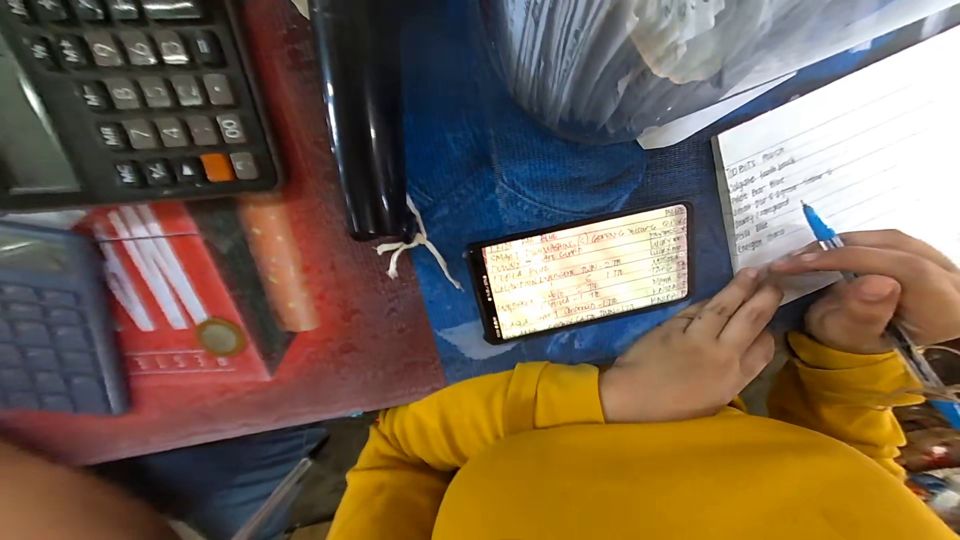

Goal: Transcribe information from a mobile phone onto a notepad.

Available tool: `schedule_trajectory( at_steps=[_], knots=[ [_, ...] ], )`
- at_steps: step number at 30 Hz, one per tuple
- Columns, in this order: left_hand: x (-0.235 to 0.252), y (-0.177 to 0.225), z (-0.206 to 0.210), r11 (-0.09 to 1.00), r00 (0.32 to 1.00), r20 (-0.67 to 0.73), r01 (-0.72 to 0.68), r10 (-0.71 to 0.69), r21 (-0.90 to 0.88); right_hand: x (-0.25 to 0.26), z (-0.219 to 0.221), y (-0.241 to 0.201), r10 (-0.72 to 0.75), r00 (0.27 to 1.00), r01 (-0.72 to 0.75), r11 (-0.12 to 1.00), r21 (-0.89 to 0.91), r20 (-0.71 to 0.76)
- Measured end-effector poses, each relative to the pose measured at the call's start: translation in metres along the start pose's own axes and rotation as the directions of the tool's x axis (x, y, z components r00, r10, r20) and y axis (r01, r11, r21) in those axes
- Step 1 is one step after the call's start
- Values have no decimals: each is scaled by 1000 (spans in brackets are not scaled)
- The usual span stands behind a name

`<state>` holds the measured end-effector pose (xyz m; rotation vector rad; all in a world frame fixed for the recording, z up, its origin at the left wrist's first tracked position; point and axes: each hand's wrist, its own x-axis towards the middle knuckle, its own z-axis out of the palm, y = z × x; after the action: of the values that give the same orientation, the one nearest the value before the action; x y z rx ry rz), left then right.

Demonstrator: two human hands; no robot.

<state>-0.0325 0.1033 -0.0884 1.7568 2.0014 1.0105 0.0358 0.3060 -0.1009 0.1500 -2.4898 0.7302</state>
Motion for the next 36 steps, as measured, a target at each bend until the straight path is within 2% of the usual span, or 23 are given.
schedule_trajectory(
  at_steps=[23, 36],
  knots=[
    [-1, 0, 2, 998, 1000, -6, -13, 14, 64, -2, -1, 1, 9, 1000, -9, 1000, -2, 1],
    [0, 0, 0, 999, 1000, 11, -4, 4, 43, -2, -2, -1, 22, 1000, -22, 1000, 1, 2]
  ],
)
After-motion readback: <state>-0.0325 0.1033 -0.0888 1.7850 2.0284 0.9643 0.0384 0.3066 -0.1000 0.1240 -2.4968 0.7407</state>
